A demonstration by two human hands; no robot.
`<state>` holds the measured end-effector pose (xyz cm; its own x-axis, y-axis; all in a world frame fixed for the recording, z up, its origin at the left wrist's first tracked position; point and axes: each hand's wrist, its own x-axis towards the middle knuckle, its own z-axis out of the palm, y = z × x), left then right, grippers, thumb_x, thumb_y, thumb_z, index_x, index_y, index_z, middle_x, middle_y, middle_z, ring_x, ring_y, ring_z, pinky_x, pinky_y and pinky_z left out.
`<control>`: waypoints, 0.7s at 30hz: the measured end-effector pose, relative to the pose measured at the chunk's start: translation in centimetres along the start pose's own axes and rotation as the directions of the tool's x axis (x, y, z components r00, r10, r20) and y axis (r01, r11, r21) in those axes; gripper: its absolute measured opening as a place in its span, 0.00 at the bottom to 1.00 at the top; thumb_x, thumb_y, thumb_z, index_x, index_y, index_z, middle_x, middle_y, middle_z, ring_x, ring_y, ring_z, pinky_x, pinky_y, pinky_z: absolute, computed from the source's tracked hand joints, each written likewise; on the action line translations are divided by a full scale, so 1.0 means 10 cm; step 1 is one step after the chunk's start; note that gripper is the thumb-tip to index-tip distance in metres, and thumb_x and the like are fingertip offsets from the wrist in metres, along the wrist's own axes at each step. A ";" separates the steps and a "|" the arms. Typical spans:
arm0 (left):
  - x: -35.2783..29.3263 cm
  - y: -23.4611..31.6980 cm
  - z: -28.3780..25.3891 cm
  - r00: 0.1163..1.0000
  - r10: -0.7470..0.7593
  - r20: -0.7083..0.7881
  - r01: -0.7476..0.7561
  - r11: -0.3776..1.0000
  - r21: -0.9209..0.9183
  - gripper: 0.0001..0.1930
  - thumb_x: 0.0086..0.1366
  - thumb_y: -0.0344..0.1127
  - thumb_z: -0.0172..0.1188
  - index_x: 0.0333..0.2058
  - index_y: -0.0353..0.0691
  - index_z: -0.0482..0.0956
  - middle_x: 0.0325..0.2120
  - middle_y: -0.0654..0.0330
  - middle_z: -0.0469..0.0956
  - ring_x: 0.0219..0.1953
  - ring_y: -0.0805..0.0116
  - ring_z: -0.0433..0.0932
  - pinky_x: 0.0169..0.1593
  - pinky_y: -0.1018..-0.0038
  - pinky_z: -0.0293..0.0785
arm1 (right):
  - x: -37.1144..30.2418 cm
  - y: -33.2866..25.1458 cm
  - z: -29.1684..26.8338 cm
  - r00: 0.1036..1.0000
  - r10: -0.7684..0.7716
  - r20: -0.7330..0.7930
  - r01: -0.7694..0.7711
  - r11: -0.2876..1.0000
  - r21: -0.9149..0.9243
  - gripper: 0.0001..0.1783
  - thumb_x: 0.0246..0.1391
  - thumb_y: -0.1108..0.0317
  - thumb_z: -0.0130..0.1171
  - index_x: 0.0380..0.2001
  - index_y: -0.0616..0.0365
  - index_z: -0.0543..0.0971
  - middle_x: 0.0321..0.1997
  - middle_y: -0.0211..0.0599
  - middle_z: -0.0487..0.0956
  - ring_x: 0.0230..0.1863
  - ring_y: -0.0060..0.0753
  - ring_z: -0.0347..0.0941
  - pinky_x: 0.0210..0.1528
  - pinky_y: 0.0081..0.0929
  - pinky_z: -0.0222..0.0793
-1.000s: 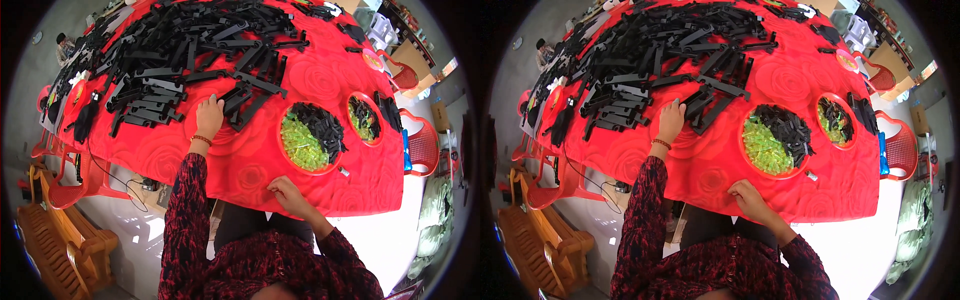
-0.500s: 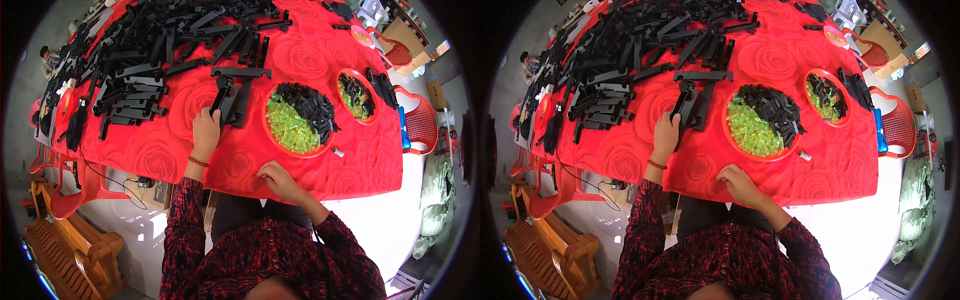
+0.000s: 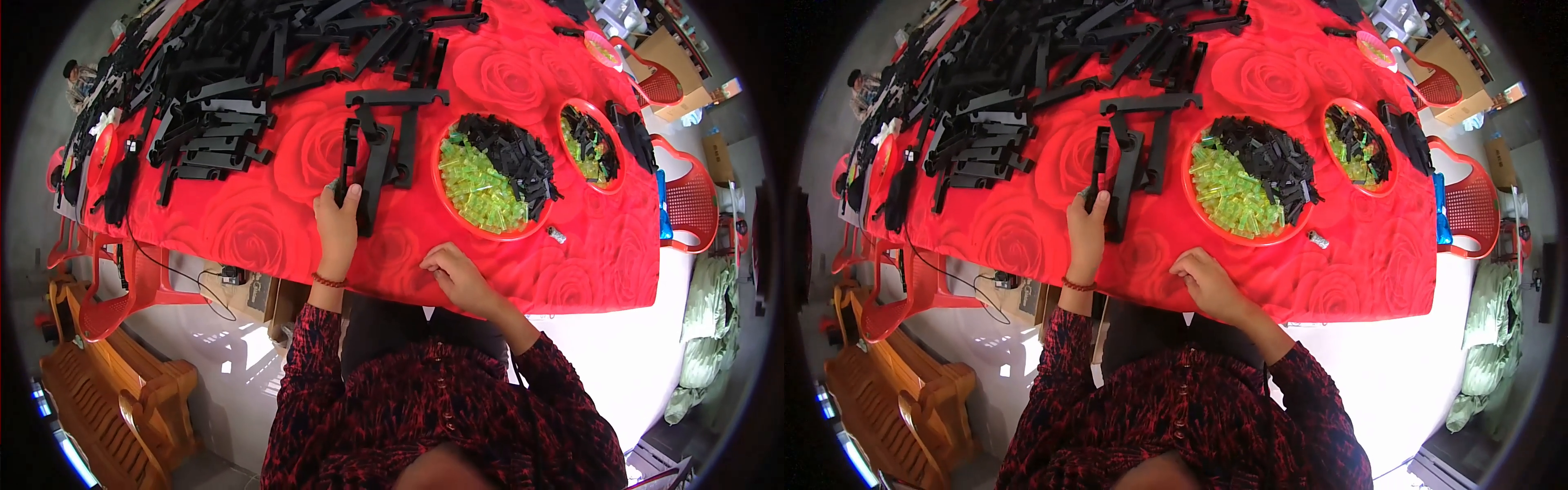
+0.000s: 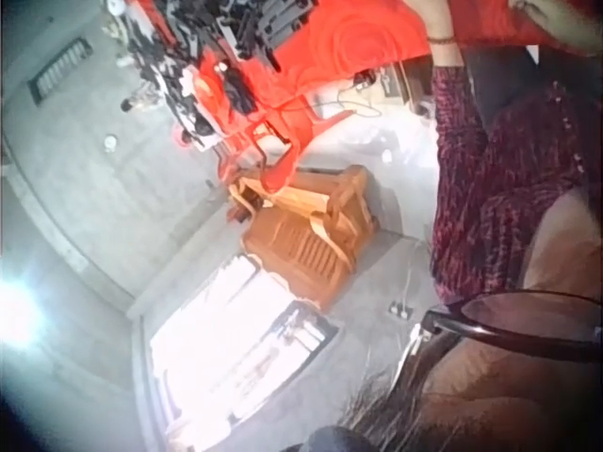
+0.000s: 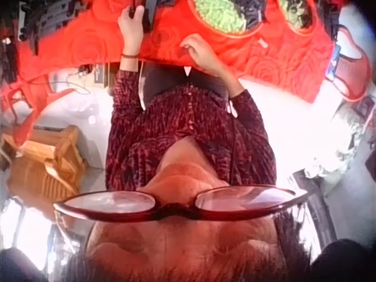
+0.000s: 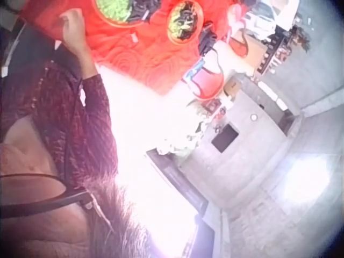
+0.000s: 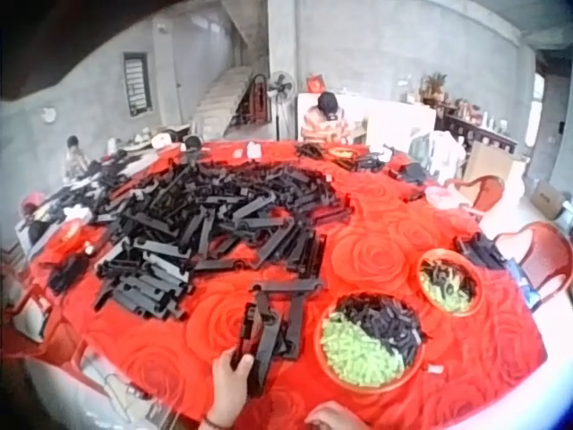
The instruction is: The person assembles plastic parts by taking small green and black pieces from trays and fitting them into black plastic frames by hand.
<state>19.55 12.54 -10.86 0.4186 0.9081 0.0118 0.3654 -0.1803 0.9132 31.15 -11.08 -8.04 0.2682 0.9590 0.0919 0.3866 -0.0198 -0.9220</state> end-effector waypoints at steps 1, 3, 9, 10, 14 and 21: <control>-0.06 0.08 -0.03 1.000 -0.028 0.005 0.028 0.996 -0.084 0.23 0.65 0.45 0.64 0.46 0.30 0.74 0.36 0.48 0.74 0.40 0.56 0.72 0.46 0.65 0.68 | -0.01 0.01 -0.01 1.000 -0.003 -0.011 0.003 1.000 -0.011 0.15 0.49 0.89 0.48 0.38 0.62 0.74 0.41 0.43 0.73 0.41 0.43 0.74 0.45 0.32 0.72; -0.19 0.19 -0.10 0.998 -0.067 0.002 0.064 0.948 -0.313 0.17 0.64 0.39 0.65 0.44 0.32 0.75 0.38 0.56 0.71 0.39 0.67 0.68 0.45 0.71 0.66 | -0.01 0.03 -0.01 1.000 0.002 -0.022 -0.002 1.000 -0.020 0.15 0.48 0.89 0.48 0.38 0.62 0.74 0.41 0.43 0.72 0.41 0.43 0.74 0.45 0.32 0.72; -0.98 0.53 -0.13 0.986 -0.132 0.105 0.164 0.890 -0.425 0.16 0.63 0.36 0.67 0.45 0.34 0.76 0.38 0.64 0.70 0.40 0.74 0.68 0.47 0.75 0.66 | -0.03 0.01 -0.05 0.991 0.133 0.026 -0.135 0.975 0.179 0.19 0.63 0.79 0.50 0.57 0.60 0.71 0.47 0.36 0.70 0.43 0.25 0.72 0.49 0.25 0.70; -1.11 0.55 -0.11 0.971 -0.124 0.205 0.210 0.852 -0.480 0.17 0.63 0.36 0.67 0.46 0.35 0.76 0.39 0.64 0.70 0.42 0.74 0.69 0.49 0.76 0.67 | -0.04 -0.03 -0.05 0.989 0.145 0.020 -0.146 0.973 0.177 0.19 0.63 0.79 0.50 0.57 0.60 0.71 0.47 0.36 0.70 0.43 0.25 0.72 0.49 0.25 0.70; -1.52 0.32 0.11 0.916 0.020 0.401 0.150 0.910 -0.387 0.19 0.61 0.37 0.69 0.46 0.34 0.76 0.40 0.60 0.72 0.46 0.67 0.70 0.52 0.72 0.67 | -0.04 -0.19 -0.05 0.963 0.268 0.035 -0.228 0.737 0.636 0.23 0.67 0.68 0.52 0.62 0.60 0.63 0.49 0.31 0.71 0.43 0.19 0.70 0.47 0.23 0.70; -1.50 0.59 0.15 0.729 0.005 0.684 0.349 0.857 -0.379 0.23 0.76 0.47 0.45 0.58 0.34 0.64 0.45 0.62 0.73 0.46 0.76 0.72 0.50 0.77 0.70 | -0.11 -0.12 -0.03 0.895 0.436 -0.097 -0.340 0.806 0.485 0.13 0.67 0.61 0.55 0.47 0.58 0.71 0.38 0.25 0.73 0.37 0.17 0.71 0.39 0.19 0.70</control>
<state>16.66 -2.76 -6.31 0.8761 0.4025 -0.2655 0.1447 0.3058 0.9410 30.64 -12.23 -6.89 0.4941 0.8221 -0.2829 -0.2072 -0.2047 -0.9566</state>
